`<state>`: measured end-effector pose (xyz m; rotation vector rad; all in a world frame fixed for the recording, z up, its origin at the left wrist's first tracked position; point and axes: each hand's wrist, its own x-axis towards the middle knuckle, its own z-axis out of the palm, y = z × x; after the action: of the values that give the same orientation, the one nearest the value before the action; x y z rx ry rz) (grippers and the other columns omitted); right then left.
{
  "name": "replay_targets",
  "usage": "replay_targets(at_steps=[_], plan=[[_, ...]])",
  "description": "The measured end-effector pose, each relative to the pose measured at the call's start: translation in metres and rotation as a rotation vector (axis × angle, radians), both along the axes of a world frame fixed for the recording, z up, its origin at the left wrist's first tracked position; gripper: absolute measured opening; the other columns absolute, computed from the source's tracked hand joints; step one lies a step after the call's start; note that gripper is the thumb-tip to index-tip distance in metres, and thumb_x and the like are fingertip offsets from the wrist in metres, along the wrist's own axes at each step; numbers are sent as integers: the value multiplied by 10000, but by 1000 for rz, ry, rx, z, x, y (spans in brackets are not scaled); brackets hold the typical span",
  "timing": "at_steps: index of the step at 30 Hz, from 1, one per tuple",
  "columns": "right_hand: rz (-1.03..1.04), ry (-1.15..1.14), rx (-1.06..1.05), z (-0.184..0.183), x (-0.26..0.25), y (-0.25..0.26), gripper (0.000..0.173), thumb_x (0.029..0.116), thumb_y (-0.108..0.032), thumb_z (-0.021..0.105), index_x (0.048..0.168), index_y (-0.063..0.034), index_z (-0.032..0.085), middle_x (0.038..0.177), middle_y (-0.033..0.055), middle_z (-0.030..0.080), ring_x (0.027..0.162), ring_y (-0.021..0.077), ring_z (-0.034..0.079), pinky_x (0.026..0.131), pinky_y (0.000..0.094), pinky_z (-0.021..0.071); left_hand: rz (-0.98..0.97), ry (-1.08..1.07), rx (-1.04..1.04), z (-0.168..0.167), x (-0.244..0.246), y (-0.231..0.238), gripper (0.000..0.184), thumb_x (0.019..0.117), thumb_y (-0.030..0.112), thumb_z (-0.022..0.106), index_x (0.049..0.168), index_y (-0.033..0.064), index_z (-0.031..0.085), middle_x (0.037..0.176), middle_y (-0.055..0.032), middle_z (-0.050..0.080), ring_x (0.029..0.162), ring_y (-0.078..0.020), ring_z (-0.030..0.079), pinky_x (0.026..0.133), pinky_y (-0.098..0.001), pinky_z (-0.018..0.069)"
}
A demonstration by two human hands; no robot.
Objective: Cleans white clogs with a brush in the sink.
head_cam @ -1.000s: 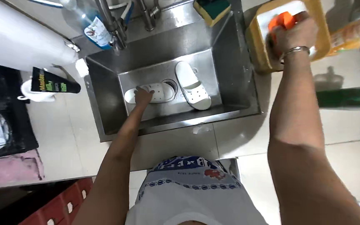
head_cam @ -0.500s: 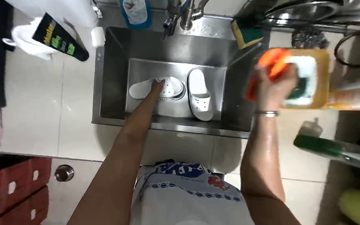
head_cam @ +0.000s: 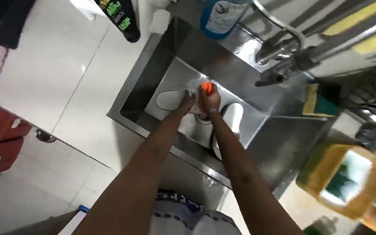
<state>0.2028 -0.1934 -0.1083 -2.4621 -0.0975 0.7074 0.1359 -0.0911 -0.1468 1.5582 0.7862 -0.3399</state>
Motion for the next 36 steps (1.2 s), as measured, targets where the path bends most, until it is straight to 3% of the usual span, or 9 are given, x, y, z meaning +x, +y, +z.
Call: replay_targets(at_steps=[3, 6, 8, 13, 18, 23, 28, 32, 36], plan=[[127, 43, -33, 4, -46, -47, 616, 1014, -453, 616, 1494, -91, 481, 1156, 278, 696, 1027, 469, 694, 862, 681, 534, 21, 31, -60, 1, 1, 2, 594, 1135, 355, 353, 1557, -60, 314, 1532, -316, 433, 1431, -397, 446, 1187, -535, 356], [24, 37, -19, -2, -4, -18, 603, 1010, -405, 636, 1483, -59, 495, 1217, 277, 685, 1128, 463, 667, 969, 658, 503, -15, 58, -70, -6, 0, 0, 635, 1134, 389, 334, 1589, -46, 257, 1579, -301, 383, 1473, -376, 404, 1217, -518, 325], [-46, -11, -10, -10, 21, 10, 580, 1002, -427, 635, 1463, -93, 527, 1209, 239, 702, 1130, 425, 679, 968, 630, 518, 17, 40, -61, -10, 5, 1, 631, 1130, 390, 353, 1573, -54, 286, 1554, -305, 412, 1449, -376, 434, 1204, -514, 349], [120, 19, -67, 10, -63, -49, 609, 1010, -426, 634, 1491, -84, 487, 1111, 276, 711, 987, 466, 706, 839, 673, 539, 69, 1, -113, -8, 2, -1, 548, 1133, 336, 365, 1477, -87, 422, 1451, -317, 508, 1362, -384, 514, 1149, -517, 406], [-77, -51, -20, -11, 28, 26, 604, 995, -429, 634, 1482, -92, 514, 1228, 235, 698, 1146, 424, 673, 980, 621, 513, 30, 41, -108, -4, 5, 4, 614, 1132, 380, 352, 1543, -75, 334, 1503, -320, 464, 1406, -386, 479, 1179, -519, 373], [109, 39, -64, 4, -58, -47, 633, 1016, -476, 606, 1509, -111, 447, 1109, 272, 704, 986, 464, 700, 824, 675, 545, 117, -2, -209, -17, 1, -1, 553, 1129, 362, 369, 1491, -52, 426, 1454, -287, 521, 1348, -353, 534, 1133, -514, 431], [-59, -5, -59, -6, 6, -4, 603, 1006, -459, 627, 1479, -103, 508, 1193, 254, 700, 1115, 450, 675, 957, 639, 511, 102, 62, -202, -17, 8, 2, 591, 1131, 416, 329, 1461, -58, 455, 1405, -304, 548, 1304, -368, 566, 1101, -524, 456], [67, 18, -54, 11, -54, -30, 613, 1021, -441, 608, 1507, -93, 472, 1117, 259, 718, 1008, 446, 711, 882, 644, 549, 118, 78, -197, -15, 2, -1, 591, 1126, 412, 355, 1451, -71, 459, 1417, -302, 538, 1318, -370, 549, 1105, -533, 445], [42, -30, -68, -2, -6, -8, 612, 1018, -425, 611, 1504, -77, 481, 1198, 272, 695, 1101, 471, 678, 942, 650, 522, 78, 69, -165, -17, 4, -3, 624, 1125, 436, 336, 1466, -76, 445, 1451, -307, 513, 1361, -376, 518, 1134, -527, 423]])
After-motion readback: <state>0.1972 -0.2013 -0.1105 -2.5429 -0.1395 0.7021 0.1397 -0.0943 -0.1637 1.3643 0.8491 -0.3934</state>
